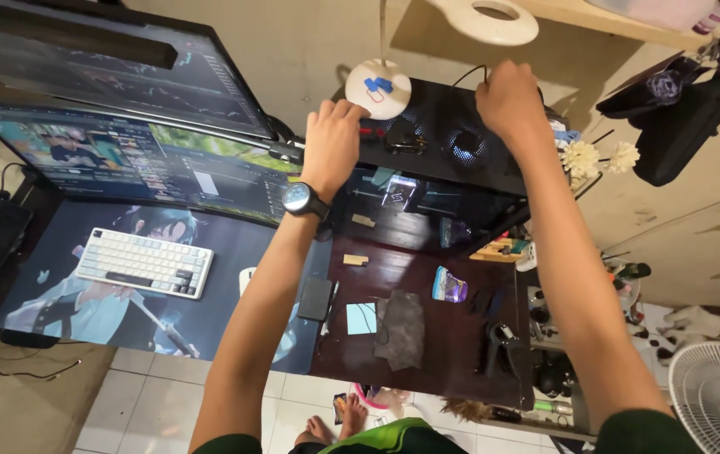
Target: The person is organizing various small items, cables, and straps in a desk drawer within a home office environment.
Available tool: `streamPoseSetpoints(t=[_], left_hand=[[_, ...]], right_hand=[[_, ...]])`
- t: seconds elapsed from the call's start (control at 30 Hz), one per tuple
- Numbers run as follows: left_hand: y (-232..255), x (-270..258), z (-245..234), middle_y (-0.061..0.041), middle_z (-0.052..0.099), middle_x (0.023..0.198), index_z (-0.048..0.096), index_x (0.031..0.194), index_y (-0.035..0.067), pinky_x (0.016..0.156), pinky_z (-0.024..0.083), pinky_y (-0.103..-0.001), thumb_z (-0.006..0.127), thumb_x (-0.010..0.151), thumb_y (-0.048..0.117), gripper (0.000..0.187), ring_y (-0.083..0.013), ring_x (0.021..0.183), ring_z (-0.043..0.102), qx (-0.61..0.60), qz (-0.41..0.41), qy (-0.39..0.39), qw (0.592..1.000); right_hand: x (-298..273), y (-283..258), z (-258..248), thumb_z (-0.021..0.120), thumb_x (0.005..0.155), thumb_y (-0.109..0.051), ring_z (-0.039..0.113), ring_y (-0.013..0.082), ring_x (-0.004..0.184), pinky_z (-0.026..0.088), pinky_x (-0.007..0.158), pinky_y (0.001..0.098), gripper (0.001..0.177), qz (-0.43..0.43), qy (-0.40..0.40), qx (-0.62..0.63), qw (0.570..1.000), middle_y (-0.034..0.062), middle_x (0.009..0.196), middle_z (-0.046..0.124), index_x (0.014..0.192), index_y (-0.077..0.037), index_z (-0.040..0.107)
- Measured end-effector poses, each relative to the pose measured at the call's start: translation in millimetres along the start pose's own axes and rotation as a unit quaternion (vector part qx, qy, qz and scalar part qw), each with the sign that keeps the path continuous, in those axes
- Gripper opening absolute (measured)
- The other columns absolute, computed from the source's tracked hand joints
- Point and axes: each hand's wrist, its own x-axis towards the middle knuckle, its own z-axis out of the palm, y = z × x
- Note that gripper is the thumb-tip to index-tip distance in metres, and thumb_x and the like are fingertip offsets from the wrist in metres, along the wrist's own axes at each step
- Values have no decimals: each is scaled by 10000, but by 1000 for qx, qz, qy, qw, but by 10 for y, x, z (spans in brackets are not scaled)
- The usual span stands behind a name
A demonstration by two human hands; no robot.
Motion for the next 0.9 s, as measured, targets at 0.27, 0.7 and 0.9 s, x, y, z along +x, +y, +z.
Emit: streamPoseSetpoints(t=[0.27,0.7,0.9], left_hand=[[-27,-13,-34,-49,651,1088,697,1133,112,857,424,-433,667,918,116,217,-294,1046,558,-51,10,8,999],[361,-906,-442,-79,697,1095,704,1114,62,845,508,-372,607,1031,231,212,-238,965,616,-381,-95,-45,919],[1045,-2278,-894,-80,638,1412,577,1408,19,1156,432,-369,276,1093,520,665,-189,1316,581,-737,-238,-217,594]], right_hand=[[-1329,-725,-1449,707,1041,-118,715,415,868,559,781,478,200,-78,51,86,992,258,939,720,1025,74,651],[-2589,-283,-1658,586,1117,-100,561,107,727,443,691,231,119,-2,31,168,985,60,888,623,1090,13,612],[-2335,-980,-1062,749,992,-67,576,55,642,429,560,204,118,-88,-92,303,944,27,787,659,967,-12,648]])
